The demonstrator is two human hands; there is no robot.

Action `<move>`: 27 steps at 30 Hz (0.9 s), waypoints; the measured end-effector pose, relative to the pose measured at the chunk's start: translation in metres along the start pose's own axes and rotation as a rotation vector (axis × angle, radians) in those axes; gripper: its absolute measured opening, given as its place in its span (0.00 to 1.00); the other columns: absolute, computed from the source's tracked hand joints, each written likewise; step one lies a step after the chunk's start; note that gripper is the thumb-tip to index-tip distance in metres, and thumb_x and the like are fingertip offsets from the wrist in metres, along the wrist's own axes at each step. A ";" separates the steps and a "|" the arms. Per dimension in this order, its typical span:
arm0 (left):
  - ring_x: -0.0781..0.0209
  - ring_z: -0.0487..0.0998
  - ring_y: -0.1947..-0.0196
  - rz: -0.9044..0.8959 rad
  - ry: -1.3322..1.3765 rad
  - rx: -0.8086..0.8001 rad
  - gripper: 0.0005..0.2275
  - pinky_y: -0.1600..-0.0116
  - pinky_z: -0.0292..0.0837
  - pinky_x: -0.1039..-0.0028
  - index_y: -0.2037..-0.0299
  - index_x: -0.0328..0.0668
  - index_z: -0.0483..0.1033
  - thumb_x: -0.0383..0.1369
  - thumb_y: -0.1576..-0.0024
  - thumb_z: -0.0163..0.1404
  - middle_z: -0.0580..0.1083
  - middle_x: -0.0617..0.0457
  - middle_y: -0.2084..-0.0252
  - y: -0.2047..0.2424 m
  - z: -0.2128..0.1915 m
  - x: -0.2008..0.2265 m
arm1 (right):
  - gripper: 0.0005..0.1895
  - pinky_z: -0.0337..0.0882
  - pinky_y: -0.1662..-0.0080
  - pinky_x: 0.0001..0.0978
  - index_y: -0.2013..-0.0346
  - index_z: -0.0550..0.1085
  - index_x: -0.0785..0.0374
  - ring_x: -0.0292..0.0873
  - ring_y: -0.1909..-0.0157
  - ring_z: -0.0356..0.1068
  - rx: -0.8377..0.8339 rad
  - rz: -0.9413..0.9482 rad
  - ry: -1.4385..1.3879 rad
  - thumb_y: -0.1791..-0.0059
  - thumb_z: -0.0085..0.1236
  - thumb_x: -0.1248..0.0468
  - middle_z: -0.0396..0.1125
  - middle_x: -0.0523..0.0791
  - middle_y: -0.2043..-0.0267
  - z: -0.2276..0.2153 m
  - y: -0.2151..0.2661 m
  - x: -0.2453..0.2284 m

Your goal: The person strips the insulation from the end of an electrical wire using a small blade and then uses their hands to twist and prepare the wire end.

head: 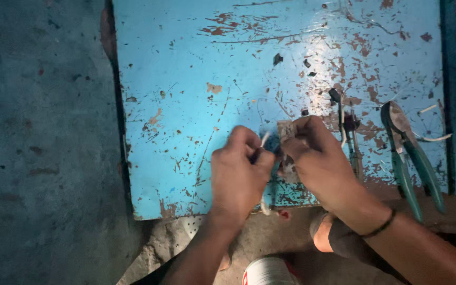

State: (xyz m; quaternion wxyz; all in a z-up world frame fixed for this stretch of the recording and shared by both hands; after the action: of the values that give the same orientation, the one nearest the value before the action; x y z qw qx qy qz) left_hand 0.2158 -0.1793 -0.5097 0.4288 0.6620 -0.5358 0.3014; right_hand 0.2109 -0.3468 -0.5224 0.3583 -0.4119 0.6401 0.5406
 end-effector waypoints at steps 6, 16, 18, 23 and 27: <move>0.66 0.76 0.78 -0.503 0.811 -0.246 0.12 0.73 0.71 0.75 0.53 0.35 0.78 0.28 0.43 0.46 0.76 0.54 0.72 0.020 0.036 -0.020 | 0.10 0.64 0.73 0.32 0.49 0.68 0.67 0.38 0.74 0.62 0.021 0.127 0.069 0.46 0.49 0.70 0.68 0.47 0.71 -0.020 0.029 -0.031; 0.69 0.70 0.78 -0.515 1.210 -0.392 0.08 0.71 0.65 0.78 0.54 0.33 0.78 0.30 0.39 0.51 0.73 0.56 0.74 0.075 0.058 0.061 | 0.13 0.69 0.73 0.25 0.50 0.64 0.68 0.30 0.74 0.70 0.206 -0.222 0.349 0.45 0.54 0.65 0.70 0.44 0.71 -0.056 0.108 -0.095; 0.68 0.70 0.77 -0.482 1.290 -0.401 0.08 0.70 0.66 0.79 0.55 0.33 0.78 0.29 0.40 0.52 0.73 0.56 0.74 0.082 0.060 0.077 | 0.12 0.69 0.73 0.23 0.51 0.63 0.70 0.29 0.73 0.69 0.232 -0.327 0.320 0.45 0.52 0.67 0.71 0.44 0.70 -0.059 0.124 -0.111; 0.70 0.71 0.75 -0.485 1.364 -0.373 0.07 0.68 0.67 0.80 0.57 0.32 0.78 0.27 0.42 0.52 0.75 0.55 0.71 0.100 0.059 0.099 | 0.08 0.68 0.80 0.20 0.55 0.65 0.70 0.28 0.77 0.69 0.300 -0.376 0.196 0.46 0.52 0.69 0.74 0.45 0.72 -0.070 0.154 -0.130; 0.71 0.71 0.74 -0.402 1.388 -0.445 0.07 0.69 0.66 0.81 0.55 0.34 0.80 0.28 0.40 0.53 0.75 0.55 0.71 0.116 0.059 0.113 | 0.07 0.65 0.84 0.21 0.59 0.65 0.68 0.28 0.82 0.64 0.422 -0.344 0.199 0.44 0.55 0.69 0.70 0.47 0.75 -0.079 0.180 -0.127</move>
State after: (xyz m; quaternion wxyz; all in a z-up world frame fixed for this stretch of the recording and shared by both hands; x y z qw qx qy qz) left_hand 0.1279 -0.2891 -0.4112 0.8380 0.3028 -0.0599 0.4500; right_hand 0.0968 -0.3934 -0.3242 0.4580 -0.4818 0.6910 0.2839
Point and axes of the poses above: each hand's wrist, its own y-axis away from the middle knuckle, its own z-axis out of the palm, x = y × z, the point moved 9 cm from there along -y, towards the middle knuckle
